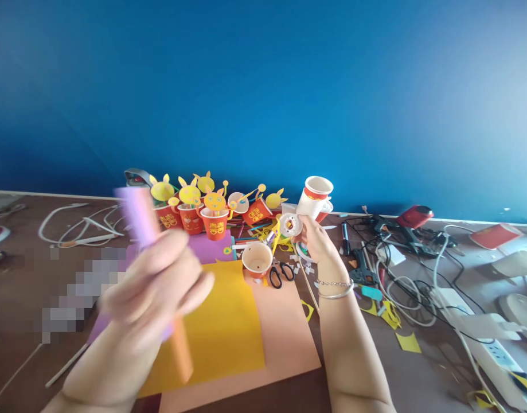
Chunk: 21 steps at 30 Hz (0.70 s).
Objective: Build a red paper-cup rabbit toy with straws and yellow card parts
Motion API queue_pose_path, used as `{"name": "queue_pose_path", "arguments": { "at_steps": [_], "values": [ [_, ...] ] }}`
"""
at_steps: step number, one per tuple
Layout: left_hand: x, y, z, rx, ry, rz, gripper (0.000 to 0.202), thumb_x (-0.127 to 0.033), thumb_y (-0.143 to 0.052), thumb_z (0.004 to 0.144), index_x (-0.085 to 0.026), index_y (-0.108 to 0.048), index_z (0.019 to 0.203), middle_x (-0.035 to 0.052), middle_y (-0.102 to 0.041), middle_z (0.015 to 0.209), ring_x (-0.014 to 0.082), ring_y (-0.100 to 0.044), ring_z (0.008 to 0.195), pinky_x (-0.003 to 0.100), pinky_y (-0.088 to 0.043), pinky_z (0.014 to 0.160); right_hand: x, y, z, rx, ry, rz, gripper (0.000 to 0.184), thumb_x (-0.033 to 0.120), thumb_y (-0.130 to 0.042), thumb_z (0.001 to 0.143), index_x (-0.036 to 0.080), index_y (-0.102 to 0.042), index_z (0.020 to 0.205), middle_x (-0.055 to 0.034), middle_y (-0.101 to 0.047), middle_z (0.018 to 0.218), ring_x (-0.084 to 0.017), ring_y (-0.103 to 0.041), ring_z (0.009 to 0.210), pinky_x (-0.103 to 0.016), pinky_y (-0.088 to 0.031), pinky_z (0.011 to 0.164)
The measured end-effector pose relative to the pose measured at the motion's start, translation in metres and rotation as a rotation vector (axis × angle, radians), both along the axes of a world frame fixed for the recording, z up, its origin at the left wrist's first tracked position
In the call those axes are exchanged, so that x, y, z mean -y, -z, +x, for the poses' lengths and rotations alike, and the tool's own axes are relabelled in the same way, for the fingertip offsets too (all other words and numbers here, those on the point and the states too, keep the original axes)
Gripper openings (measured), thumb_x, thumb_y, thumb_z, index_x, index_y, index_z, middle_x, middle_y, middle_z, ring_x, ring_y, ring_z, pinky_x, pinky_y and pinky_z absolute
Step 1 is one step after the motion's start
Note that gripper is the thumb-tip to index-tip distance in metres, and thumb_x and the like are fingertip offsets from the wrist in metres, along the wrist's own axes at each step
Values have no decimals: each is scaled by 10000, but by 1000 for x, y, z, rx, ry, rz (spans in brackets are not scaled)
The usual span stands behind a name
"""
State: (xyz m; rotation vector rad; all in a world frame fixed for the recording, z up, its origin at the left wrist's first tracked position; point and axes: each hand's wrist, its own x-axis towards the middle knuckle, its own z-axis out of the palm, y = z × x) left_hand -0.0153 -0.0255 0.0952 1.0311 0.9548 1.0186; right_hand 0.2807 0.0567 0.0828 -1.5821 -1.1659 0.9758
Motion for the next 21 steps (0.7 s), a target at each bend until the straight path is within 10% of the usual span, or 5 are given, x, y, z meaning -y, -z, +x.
{"name": "queue_pose_path", "arguments": {
  "at_steps": [4,12,21],
  "values": [
    [-62,-35,62,157,123,53,335,-425,-702,740,-185,-675,971,74,-733,905,236,-710,755,251,-461,498,5,-12,-16,-37,0,97,377,394,-367,845,180,-560,1088,-86,-668,1000,-250,-634,946,-284,-519,662],
    [-82,-4,71,120,308,-13,398,-415,-802,635,-113,-689,870,105,-739,824,228,-704,772,282,-498,686,10,-8,-41,-523,-191,213,417,376,-438,787,162,-597,1107,-84,-695,999,-256,-640,942,-317,-514,680],
    [-103,8,66,-216,-74,292,340,-492,-685,681,-155,-657,724,39,-714,692,239,-688,776,312,-496,718,5,-9,-28,-742,-184,171,316,368,-557,705,165,-673,917,-69,-699,875,-255,-645,837,-300,-465,593]
  ]
}}
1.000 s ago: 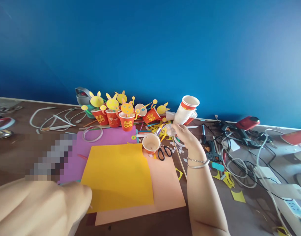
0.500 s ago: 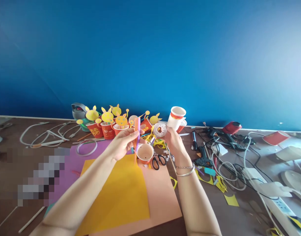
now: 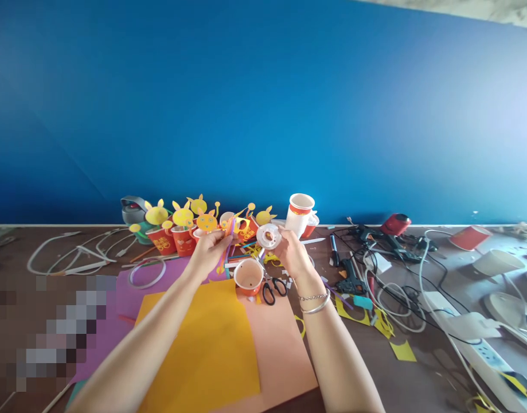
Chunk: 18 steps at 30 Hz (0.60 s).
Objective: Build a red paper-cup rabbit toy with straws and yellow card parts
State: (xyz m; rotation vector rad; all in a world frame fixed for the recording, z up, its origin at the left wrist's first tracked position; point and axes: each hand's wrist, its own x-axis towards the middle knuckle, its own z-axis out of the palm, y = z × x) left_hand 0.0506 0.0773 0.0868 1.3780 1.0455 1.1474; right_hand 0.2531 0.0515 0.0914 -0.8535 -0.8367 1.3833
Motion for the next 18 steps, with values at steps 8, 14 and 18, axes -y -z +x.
{"name": "queue_pose_path", "arguments": {
  "at_steps": [8,14,18],
  "values": [
    [4,2,1,-109,78,49,309,-458,-670,718,-151,-656,747,55,-729,765,251,-695,820,286,-506,674,11,-7,-3,580,45,442,111,314,-616,804,217,-659,773,-59,-570,1208,-244,-491,1168,-354,-393,958],
    [22,-22,0,172,266,-1,340,-453,-678,761,-146,-680,907,73,-729,879,234,-695,832,346,-536,780,21,-16,-11,641,-16,560,156,339,-573,862,215,-667,862,-84,-566,1186,-251,-495,1153,-374,-388,972],
    [29,-29,-5,143,450,122,280,-406,-629,829,-145,-705,895,121,-697,1060,202,-686,804,315,-541,739,27,-16,-17,433,-166,432,210,319,-473,876,230,-644,961,-59,-590,1130,-235,-541,1054,-371,-426,908]
  ]
}}
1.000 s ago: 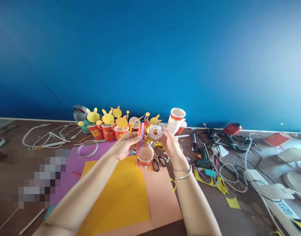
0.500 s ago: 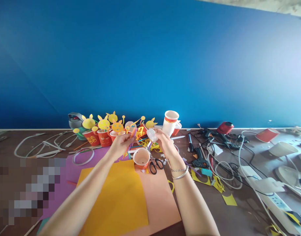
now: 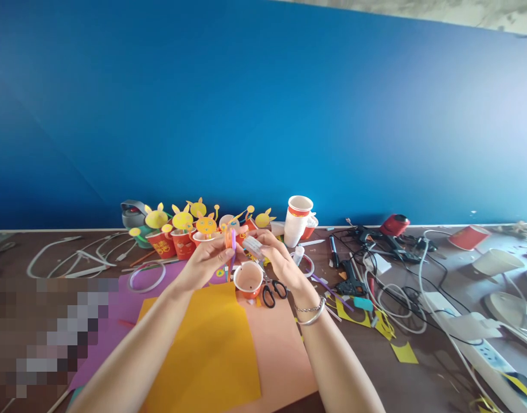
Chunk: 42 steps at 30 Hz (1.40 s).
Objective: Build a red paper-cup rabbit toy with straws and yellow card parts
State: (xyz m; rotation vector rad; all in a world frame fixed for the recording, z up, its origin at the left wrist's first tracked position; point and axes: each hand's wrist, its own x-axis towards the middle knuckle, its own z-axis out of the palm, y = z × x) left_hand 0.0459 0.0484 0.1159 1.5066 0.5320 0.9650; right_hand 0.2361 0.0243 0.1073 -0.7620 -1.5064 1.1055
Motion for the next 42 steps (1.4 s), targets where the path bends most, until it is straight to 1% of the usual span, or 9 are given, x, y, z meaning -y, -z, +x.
{"name": "queue_pose_path", "arguments": {
  "at_steps": [5,10,14,17,23,27,30,38,42],
  "values": [
    [2,2,0,-95,69,259,237,-326,-556,892,-156,-721,892,140,-575,1304,242,-623,1071,299,-519,846,0,7,-8,-199,-116,-240,215,323,-478,840,203,-637,922,-30,-616,817,-175,-567,716,-313,-469,672],
    [3,6,-1,-243,-38,619,266,-193,-489,923,-239,-662,1121,86,-539,1368,237,-493,1272,376,-411,1043,2,1,-7,-85,-77,-199,182,304,-601,821,197,-665,952,-35,-637,889,-176,-589,818,-291,-468,735],
    [3,8,-2,-279,-50,706,280,-167,-477,923,-240,-651,1130,86,-520,1392,228,-487,1280,386,-400,1057,0,-3,0,-93,-175,-160,206,310,-629,808,178,-674,960,-50,-649,937,-187,-592,881,-298,-468,790],
    [3,9,-1,-252,-60,672,235,-180,-493,918,-218,-668,1072,101,-541,1366,236,-503,1261,381,-410,1040,-3,3,5,-147,-162,-157,159,322,-667,757,190,-696,841,-43,-647,940,-193,-598,872,-308,-493,778],
    [-1,9,0,-133,-76,335,217,-310,-533,903,-164,-692,919,140,-548,1327,272,-570,1165,340,-498,899,-7,12,5,-183,-109,-214,98,357,-661,746,263,-690,753,-20,-641,883,-169,-595,708,-335,-521,699],
    [1,6,1,-228,-68,461,217,-279,-532,902,-213,-701,1020,112,-490,1395,275,-477,1271,392,-416,1021,-7,8,1,-128,-17,-207,94,340,-637,765,252,-666,780,-27,-628,973,-173,-581,803,-306,-492,695],
    [3,5,2,-256,-51,551,245,-244,-515,908,-252,-681,1089,97,-527,1347,254,-476,1266,408,-384,1048,-5,4,-1,-46,-50,-200,135,327,-615,787,219,-673,843,-29,-624,871,-174,-574,793,-309,-470,715],
    [-2,18,3,-23,-41,147,283,-405,-597,854,-162,-721,929,144,-628,1174,292,-580,1132,348,-511,864,-8,11,0,-200,-72,-270,37,272,-644,688,246,-662,667,-15,-612,900,-143,-518,666,-283,-431,558],
    [-1,15,3,30,-25,128,324,-431,-577,862,-162,-710,983,148,-648,1150,296,-597,1100,368,-523,844,-7,11,0,-228,-51,-284,104,336,-688,660,246,-638,677,-9,-608,904,-141,-509,667,-277,-425,548]
  ]
}}
